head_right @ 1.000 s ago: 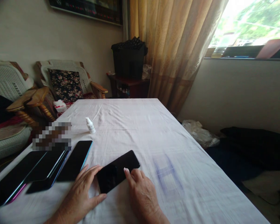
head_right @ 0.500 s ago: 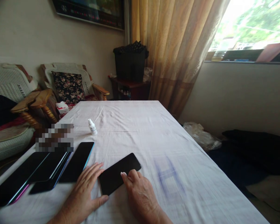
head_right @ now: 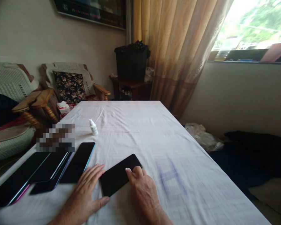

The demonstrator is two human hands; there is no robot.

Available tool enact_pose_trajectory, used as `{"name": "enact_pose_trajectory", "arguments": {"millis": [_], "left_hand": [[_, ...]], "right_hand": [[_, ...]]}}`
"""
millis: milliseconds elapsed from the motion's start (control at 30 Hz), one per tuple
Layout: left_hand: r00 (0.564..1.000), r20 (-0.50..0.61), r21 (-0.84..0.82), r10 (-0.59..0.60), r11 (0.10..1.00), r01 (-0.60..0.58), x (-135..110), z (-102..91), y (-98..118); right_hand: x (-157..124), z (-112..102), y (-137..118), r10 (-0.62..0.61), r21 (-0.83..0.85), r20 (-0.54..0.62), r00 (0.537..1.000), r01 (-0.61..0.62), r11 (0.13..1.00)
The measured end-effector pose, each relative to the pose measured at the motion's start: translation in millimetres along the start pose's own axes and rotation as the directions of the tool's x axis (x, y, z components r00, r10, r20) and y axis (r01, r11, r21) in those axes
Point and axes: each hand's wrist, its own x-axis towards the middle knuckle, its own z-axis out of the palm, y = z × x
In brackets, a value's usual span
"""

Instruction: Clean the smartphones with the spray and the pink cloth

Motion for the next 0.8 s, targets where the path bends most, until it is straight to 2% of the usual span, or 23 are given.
{"name": "enact_pose_trajectory", "arguments": {"millis": [133,300,367,500,633,800], "left_hand": [[1.0,-0.007,0.009,0.012,1.0,-0.012,0.7,-0.3,0.4],[1.0,-0.021,0.007,0.01,1.0,-0.01,1.8,-0.4,0.8],[1.0,-0.017,0.006,-0.002,1.0,0.002,2.1,-1.1,2.0],[0.999,-0.026,-0.023,-0.037,0.999,0.037,2.7,-4.7,7.3],[0.998,-0.033,-0.059,-0.047,0.997,0.045,5.1,-10.2,11.2],[0.998,-0.051,-0.091,-0.038,0.995,0.033,12.4,-20.8,10.7]], "right_hand": [[0.0,1.9,3.7,0.061,-0.027,-0.03,0.998,-0.062,0.998],[-2.3,3.3,-11.1,-0.075,0.1,-0.029,0.997,0.078,0.992],[-3.2,1.7,-11.3,-0.095,0.135,-0.026,0.995,0.097,0.986],[-6.9,-1.0,9.6,0.036,0.182,-0.099,0.994,-0.017,0.983],[-11.7,1.8,30.7,0.173,0.341,-0.251,0.953,-0.08,0.937],[-11.1,5.8,33.0,0.25,0.416,-0.268,0.93,-0.122,0.901]]}}
